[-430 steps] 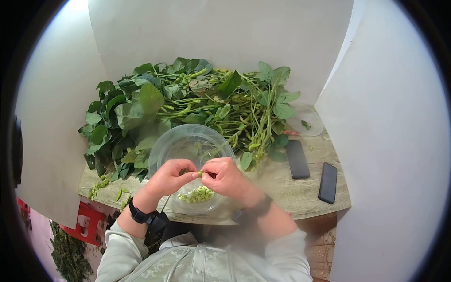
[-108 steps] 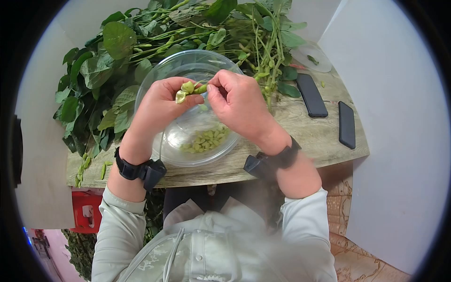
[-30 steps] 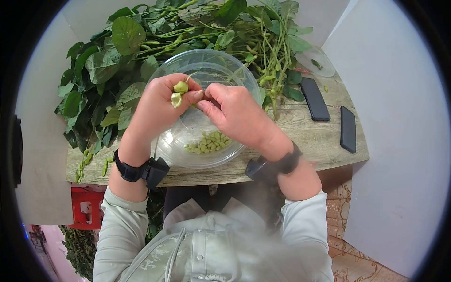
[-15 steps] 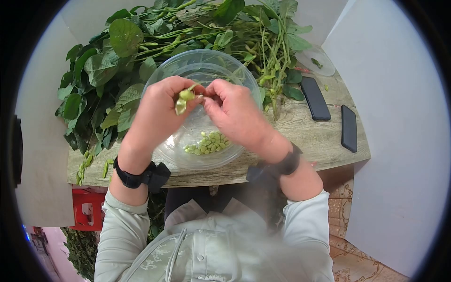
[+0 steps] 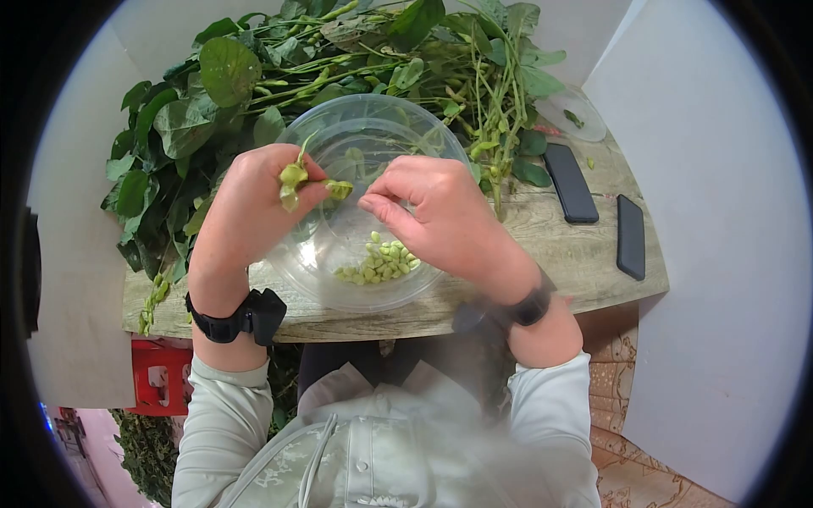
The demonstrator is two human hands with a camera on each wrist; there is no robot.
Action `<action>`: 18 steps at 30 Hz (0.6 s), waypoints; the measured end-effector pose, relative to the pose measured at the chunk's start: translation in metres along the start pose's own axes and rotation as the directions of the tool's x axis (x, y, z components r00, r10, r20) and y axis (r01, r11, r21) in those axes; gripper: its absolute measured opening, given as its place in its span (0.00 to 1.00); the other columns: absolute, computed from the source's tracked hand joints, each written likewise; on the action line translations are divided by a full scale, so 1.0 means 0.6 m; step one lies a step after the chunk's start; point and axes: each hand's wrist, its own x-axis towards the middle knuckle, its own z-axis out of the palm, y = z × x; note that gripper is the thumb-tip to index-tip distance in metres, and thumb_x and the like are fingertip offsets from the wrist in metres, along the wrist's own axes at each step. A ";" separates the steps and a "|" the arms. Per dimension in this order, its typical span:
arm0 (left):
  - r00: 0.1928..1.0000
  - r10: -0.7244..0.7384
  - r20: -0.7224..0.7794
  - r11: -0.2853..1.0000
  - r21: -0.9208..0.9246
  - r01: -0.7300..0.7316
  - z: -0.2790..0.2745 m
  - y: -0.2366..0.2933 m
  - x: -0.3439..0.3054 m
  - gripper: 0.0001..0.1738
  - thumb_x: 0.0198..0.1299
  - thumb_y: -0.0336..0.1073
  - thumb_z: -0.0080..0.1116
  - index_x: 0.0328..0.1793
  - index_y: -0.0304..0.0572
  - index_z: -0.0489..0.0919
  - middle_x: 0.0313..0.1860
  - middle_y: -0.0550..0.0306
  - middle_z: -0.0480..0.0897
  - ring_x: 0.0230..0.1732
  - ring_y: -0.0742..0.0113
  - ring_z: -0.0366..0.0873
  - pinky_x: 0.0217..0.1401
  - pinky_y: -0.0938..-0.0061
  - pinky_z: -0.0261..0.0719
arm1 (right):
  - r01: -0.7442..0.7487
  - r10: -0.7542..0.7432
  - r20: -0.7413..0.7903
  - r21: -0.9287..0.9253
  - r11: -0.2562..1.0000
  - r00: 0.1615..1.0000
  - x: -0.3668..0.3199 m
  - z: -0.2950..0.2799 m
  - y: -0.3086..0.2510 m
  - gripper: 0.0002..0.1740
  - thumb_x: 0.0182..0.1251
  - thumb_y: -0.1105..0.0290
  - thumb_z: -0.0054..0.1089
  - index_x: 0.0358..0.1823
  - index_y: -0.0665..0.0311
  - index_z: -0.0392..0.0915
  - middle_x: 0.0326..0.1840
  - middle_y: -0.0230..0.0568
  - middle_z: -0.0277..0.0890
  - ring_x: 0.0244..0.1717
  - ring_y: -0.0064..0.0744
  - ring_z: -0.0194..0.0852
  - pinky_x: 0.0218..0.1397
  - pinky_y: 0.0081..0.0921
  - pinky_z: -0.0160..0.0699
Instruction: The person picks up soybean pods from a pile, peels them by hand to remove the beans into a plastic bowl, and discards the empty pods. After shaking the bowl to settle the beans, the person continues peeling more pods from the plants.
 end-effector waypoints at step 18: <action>0.982 -0.071 0.173 0.837 -0.526 0.153 0.038 -0.023 0.016 0.11 0.61 0.35 0.67 0.34 0.34 0.81 0.22 0.67 0.76 0.26 0.79 0.65 0.27 0.76 0.67 | -0.036 0.043 -0.152 0.051 0.998 0.988 -0.001 0.036 -0.005 0.08 0.58 0.78 0.69 0.39 0.69 0.80 0.31 0.45 0.79 0.30 0.43 0.78 0.33 0.32 0.76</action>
